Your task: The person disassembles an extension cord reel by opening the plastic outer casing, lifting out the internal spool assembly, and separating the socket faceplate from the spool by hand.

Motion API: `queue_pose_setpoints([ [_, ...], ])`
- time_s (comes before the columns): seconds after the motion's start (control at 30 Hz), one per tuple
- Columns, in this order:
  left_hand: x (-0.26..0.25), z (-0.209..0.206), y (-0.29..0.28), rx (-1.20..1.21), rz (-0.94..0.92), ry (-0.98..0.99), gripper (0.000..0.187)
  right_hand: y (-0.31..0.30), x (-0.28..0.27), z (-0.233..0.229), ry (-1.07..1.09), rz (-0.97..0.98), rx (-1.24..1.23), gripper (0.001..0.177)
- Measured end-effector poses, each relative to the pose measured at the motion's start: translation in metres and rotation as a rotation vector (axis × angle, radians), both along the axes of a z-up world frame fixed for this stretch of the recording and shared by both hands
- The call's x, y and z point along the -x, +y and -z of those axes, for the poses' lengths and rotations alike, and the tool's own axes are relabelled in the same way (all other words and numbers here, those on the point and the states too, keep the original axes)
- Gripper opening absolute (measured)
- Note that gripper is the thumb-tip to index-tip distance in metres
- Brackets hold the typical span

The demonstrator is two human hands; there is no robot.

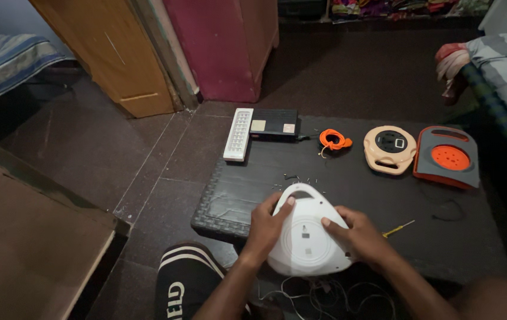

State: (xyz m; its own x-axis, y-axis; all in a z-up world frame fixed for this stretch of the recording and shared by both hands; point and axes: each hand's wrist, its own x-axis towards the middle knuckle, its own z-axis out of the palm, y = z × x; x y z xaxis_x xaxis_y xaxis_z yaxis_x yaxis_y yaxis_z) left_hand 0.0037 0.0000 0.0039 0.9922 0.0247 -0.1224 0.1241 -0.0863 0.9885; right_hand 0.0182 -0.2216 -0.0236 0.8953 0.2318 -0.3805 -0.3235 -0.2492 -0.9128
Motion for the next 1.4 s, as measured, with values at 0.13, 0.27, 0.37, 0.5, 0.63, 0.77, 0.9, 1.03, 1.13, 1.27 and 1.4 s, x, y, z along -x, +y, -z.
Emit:
queue_pose_setpoints([
  [0.13, -0.005, 0.003, -0.001, -0.065, -0.087, -0.272, 0.025, 0.004, 0.002, -0.001, -0.004, -0.113, 0.156, 0.048],
  [0.27, -0.006, 0.002, 0.000, -0.035, -0.080, -0.290, 0.022, 0.006, 0.002, 0.005, -0.014, -0.135, 0.160, 0.049],
  [0.37, -0.004, -0.003, -0.001, 0.007, -0.090, -0.236, 0.022, 0.000, -0.002, 0.012, -0.063, -0.140, 0.090, 0.049],
  [0.5, 0.000, -0.011, -0.002, 0.057, -0.095, -0.276, 0.023, -0.003, -0.008, 0.014, -0.106, -0.163, -0.014, 0.051],
  [0.63, 0.006, -0.019, -0.003, 0.089, -0.093, -0.307, 0.023, -0.005, -0.007, 0.010, -0.128, -0.201, -0.117, 0.050],
  [0.77, 0.008, -0.016, -0.001, 0.047, -0.161, -0.227, 0.024, -0.001, -0.004, 0.005, -0.112, -0.185, -0.047, 0.049],
  [0.9, -0.005, 0.012, 0.002, 0.230, -0.291, -0.085, 0.023, 0.005, -0.008, -0.006, 0.080, -0.025, -0.146, 0.052],
  [1.03, -0.025, 0.038, 0.016, 0.587, -0.467, 0.148, 0.023, -0.007, -0.008, -0.032, 0.118, 0.029, -0.096, 0.053],
  [1.13, -0.033, 0.048, 0.022, 0.705, -0.473, 0.166, 0.024, -0.010, -0.005, -0.041, 0.004, 0.002, -0.031, 0.058],
  [1.27, -0.032, 0.056, 0.021, 0.752, -0.425, 0.168, 0.024, -0.007, -0.001, -0.041, -0.100, 0.074, -0.017, 0.057],
  [1.4, -0.036, 0.063, 0.018, 0.794, -0.423, 0.106, 0.020, -0.002, 0.009, -0.045, -0.259, 0.087, -0.041, 0.059],
])
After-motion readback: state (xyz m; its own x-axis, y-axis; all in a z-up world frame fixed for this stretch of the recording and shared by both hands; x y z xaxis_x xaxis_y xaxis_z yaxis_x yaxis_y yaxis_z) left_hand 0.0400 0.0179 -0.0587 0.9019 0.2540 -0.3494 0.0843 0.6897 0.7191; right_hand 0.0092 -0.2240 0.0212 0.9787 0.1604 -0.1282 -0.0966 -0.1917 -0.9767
